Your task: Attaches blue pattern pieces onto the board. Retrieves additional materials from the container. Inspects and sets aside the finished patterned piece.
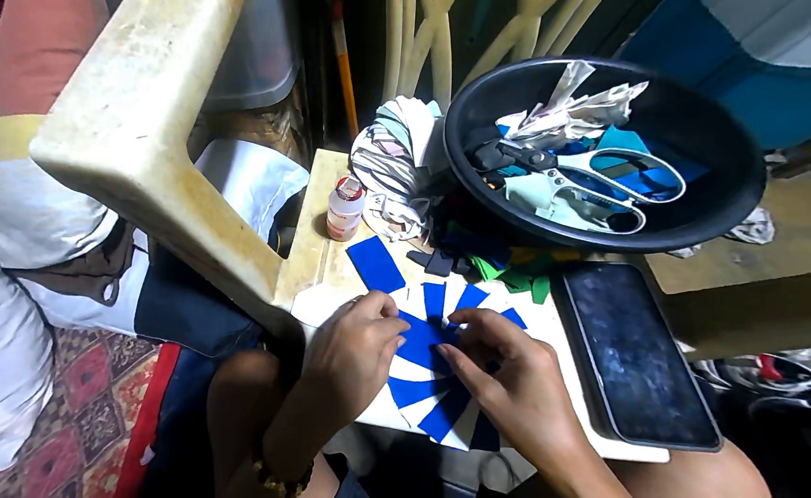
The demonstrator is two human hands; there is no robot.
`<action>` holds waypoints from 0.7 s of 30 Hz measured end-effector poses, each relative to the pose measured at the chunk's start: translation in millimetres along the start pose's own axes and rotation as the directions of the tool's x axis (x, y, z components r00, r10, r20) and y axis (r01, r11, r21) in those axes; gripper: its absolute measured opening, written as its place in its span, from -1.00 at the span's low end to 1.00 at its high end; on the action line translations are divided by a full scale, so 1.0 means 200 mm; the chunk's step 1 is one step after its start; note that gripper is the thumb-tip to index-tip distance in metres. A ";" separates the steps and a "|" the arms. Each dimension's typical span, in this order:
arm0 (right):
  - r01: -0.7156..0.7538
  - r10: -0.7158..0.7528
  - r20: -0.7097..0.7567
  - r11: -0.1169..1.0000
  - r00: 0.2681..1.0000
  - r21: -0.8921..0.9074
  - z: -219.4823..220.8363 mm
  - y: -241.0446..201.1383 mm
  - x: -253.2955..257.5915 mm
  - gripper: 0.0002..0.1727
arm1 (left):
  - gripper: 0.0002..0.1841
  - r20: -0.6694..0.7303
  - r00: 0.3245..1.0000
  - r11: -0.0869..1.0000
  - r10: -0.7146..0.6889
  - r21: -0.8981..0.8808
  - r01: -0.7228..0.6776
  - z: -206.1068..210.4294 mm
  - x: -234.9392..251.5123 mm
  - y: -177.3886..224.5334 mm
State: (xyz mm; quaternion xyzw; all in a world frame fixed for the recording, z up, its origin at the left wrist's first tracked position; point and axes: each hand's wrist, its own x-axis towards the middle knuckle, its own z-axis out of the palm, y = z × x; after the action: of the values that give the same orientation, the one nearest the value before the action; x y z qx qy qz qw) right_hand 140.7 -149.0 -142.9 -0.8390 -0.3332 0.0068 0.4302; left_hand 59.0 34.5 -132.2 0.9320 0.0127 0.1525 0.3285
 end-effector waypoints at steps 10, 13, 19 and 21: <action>0.145 -0.149 -0.074 0.988 0.986 -0.048 0.01 -0.01 0.01 -0.75 | -0.84 0.017 1.000 1.000 -0.014 -0.005 0.014 -0.01 0.01 0.00; 0.276 -0.275 -0.059 0.961 0.960 -0.001 0.04 -0.03 0.02 -0.81 | -0.85 0.029 0.999 1.000 -0.018 -0.009 0.018 -0.01 0.00 0.01; 0.280 -0.279 0.055 0.960 0.959 -0.003 0.06 -0.02 0.02 -0.78 | -0.87 -0.140 0.990 0.995 0.024 -0.093 -0.037 -0.08 -0.01 -0.04; 0.278 -0.276 0.072 0.960 0.958 -0.015 0.05 -0.03 0.03 -0.78 | -0.90 -0.261 0.965 0.994 0.021 -0.103 -0.049 -0.16 -0.02 -0.08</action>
State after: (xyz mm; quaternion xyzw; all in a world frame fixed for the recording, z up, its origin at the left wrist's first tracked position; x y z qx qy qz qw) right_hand 139.0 -136.4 -144.2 -0.7885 -0.4622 -0.0288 0.4048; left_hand 47.2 66.3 -120.3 0.8849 0.0310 0.2796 0.3712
